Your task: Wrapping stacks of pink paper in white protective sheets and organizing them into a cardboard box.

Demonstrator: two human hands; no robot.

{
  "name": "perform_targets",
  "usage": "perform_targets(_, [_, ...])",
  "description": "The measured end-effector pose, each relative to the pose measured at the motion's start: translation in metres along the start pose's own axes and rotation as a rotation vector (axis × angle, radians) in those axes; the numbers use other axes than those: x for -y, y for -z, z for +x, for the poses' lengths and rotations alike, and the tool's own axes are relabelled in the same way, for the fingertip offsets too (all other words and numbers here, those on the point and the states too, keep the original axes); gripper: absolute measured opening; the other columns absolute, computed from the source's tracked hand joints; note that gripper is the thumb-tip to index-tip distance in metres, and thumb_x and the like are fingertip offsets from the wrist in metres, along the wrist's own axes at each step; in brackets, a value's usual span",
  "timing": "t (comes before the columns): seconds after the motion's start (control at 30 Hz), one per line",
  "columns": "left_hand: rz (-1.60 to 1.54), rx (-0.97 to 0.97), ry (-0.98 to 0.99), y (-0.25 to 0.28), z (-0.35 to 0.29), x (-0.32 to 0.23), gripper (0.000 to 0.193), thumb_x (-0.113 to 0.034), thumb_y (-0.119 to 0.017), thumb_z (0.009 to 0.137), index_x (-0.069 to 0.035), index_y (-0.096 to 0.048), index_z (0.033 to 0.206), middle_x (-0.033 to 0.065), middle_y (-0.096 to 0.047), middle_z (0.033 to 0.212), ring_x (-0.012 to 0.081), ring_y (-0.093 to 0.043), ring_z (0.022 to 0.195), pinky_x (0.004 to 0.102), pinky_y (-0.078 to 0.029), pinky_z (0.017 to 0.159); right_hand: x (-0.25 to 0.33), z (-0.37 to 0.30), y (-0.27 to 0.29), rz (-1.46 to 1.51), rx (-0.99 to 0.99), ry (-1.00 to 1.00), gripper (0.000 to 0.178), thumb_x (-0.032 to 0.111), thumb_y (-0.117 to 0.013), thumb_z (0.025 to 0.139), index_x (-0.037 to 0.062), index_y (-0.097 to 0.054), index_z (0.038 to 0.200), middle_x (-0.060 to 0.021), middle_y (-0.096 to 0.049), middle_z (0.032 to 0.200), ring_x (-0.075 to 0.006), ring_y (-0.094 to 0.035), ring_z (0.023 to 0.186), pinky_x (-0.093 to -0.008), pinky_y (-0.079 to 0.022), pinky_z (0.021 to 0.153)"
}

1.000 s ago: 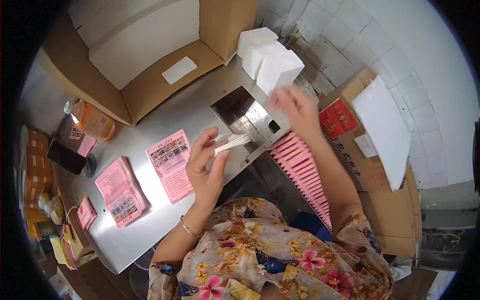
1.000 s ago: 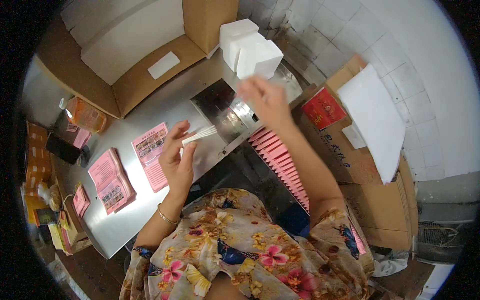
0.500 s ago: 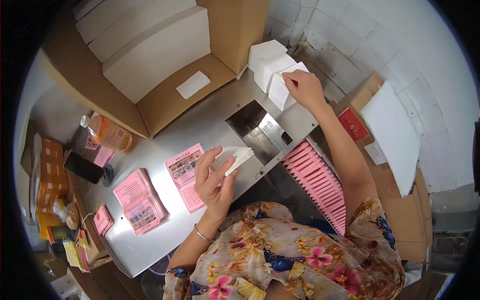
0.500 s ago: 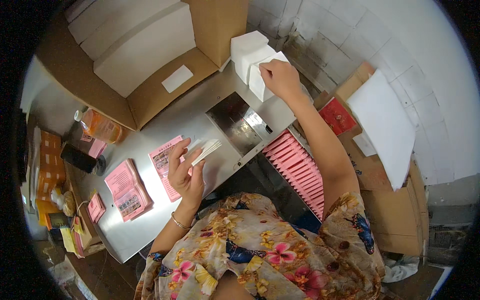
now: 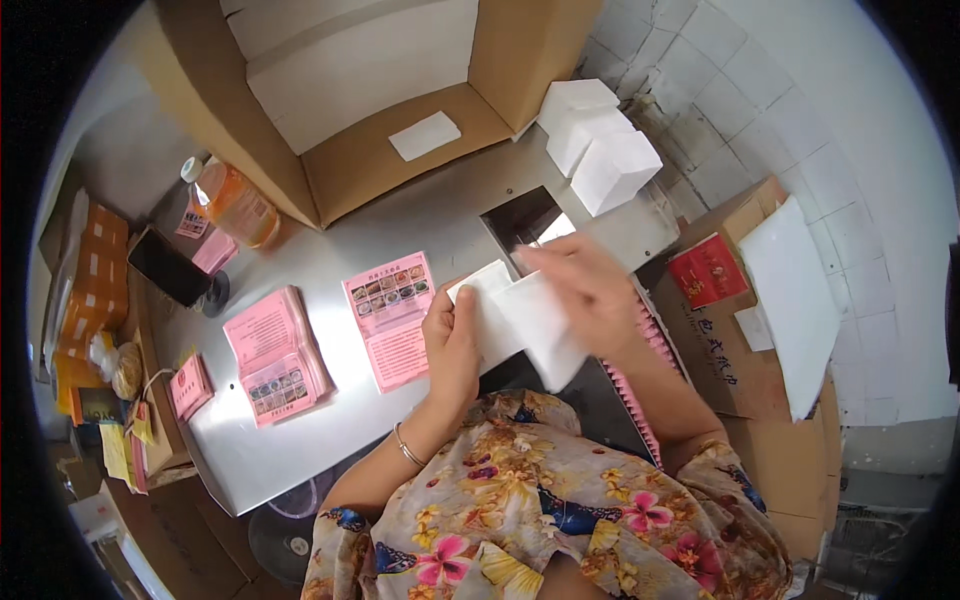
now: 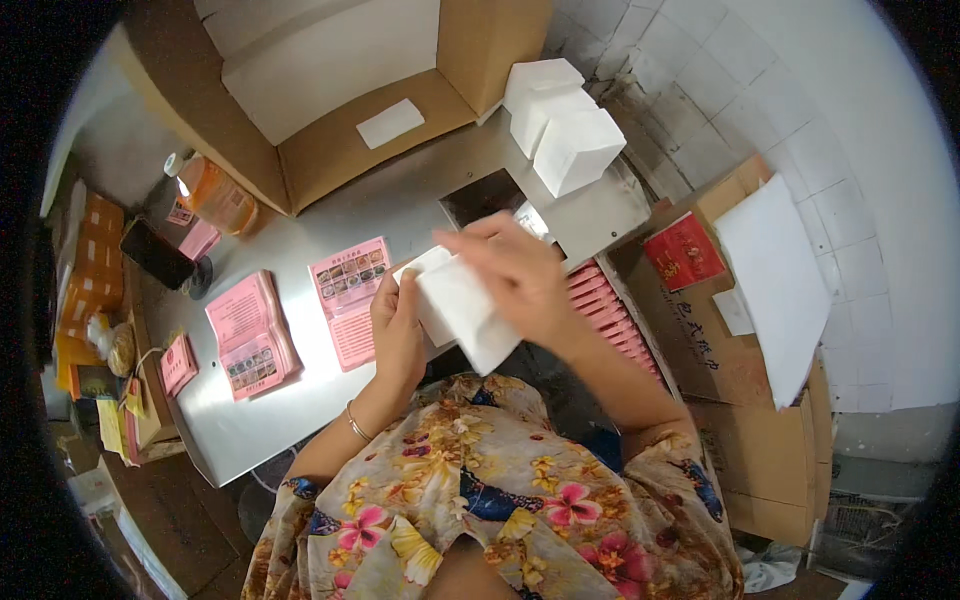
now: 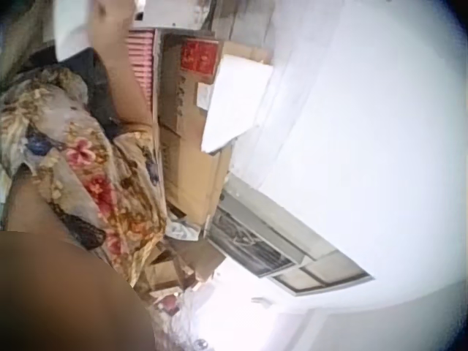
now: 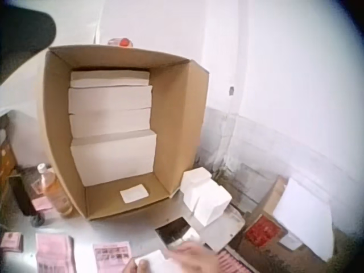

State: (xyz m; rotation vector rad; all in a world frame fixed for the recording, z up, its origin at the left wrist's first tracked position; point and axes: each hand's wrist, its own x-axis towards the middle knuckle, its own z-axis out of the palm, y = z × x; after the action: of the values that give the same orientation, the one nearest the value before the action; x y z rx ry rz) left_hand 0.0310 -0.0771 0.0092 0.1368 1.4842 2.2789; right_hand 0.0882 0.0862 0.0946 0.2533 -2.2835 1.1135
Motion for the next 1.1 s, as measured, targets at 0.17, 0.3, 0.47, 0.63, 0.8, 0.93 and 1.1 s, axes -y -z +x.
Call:
perform_targets(0.17, [-0.022,0.093,-0.024,-0.005,-0.014,-0.015,0.027,-0.019,-0.045,0.108,-0.003,-0.061,0.122,-0.0006,-0.066,0.097,0.0050,-0.060,0.087,0.0214,-0.048,0.076,-0.028,-0.018,-0.047,-0.179,-0.130,0.083,0.060,0.000,-0.073,0.083,-0.0028,-0.052,0.139,-0.0185,-0.064,0.128,-0.0265,-0.066,0.103,-0.0339,-0.052,0.088])
perform_targets(0.3, [0.136,0.168,-0.250,-0.005,-0.019,-0.023,0.032,-0.019,-0.047,0.106,0.002,-0.060,0.126,0.0111,-0.064,0.121,0.0164,-0.059,0.110,0.0283,-0.045,0.096,-0.018,-0.015,-0.051,-0.023,-0.148,-0.218,0.068,0.006,-0.079,0.079,0.0014,-0.051,0.141,-0.0168,-0.060,0.136,-0.0209,-0.065,0.110,-0.0323,-0.052,0.088])
perform_targets(0.47, [0.659,0.431,-0.839,0.011,0.006,-0.020,0.038,-0.009,-0.048,0.100,0.001,-0.051,0.136,0.0140,-0.059,0.133,0.0199,-0.054,0.121,0.0334,-0.043,0.102,-0.049,-0.051,-0.044,0.134,0.200,-0.366,0.042,0.006,-0.072,0.086,0.0015,-0.064,0.127,-0.0106,-0.073,0.108,-0.0207,-0.070,0.090,-0.0316,-0.055,0.081])
perform_targets(0.63, [0.427,0.308,-0.517,0.016,-0.002,0.009,0.051,-0.006,-0.045,0.096,0.000,-0.041,0.147,0.0167,-0.051,0.141,0.0258,-0.050,0.128,0.0372,-0.038,0.109,-0.056,-0.069,-0.060,0.406,0.187,-0.543,0.041,-0.001,-0.067,0.087,0.0022,-0.060,0.127,-0.0075,-0.068,0.117,-0.0147,-0.066,0.099,-0.0314,-0.053,0.087])
perform_targets(0.8, [0.251,0.335,-0.380,0.017,-0.001,0.018,0.059,-0.004,-0.040,0.096,-0.001,-0.029,0.154,0.0194,-0.045,0.145,0.0292,-0.044,0.135,0.0383,-0.033,0.114,-0.068,-0.074,-0.072,0.502,0.131,-0.423,0.036,-0.005,-0.059,0.087,0.0042,-0.052,0.121,-0.0063,-0.059,0.123,-0.0140,-0.057,0.111,-0.0292,-0.045,0.098])
perform_targets(0.93, [0.313,0.348,-0.359,0.008,-0.002,0.019,0.058,-0.008,-0.037,0.098,-0.001,-0.027,0.155,0.0193,-0.042,0.149,0.0288,-0.041,0.138,0.0382,-0.028,0.117,-0.070,-0.072,-0.082,0.482,0.028,-0.336,0.037,-0.005,-0.058,0.088,0.0040,-0.053,0.124,-0.0057,-0.060,0.118,-0.0132,-0.059,0.101,-0.0290,-0.048,0.089])
perform_targets(1.1, [0.416,0.284,-0.356,0.019,-0.001,0.002,0.057,-0.012,-0.038,0.101,-0.001,-0.027,0.156,0.0182,-0.040,0.152,0.0282,-0.038,0.142,0.0387,-0.025,0.119,-0.063,-0.068,-0.077,0.380,0.151,-0.425,0.030,-0.001,-0.061,0.090,0.0017,-0.063,0.120,-0.0069,-0.068,0.106,-0.0127,-0.064,0.094,-0.0277,-0.051,0.083])
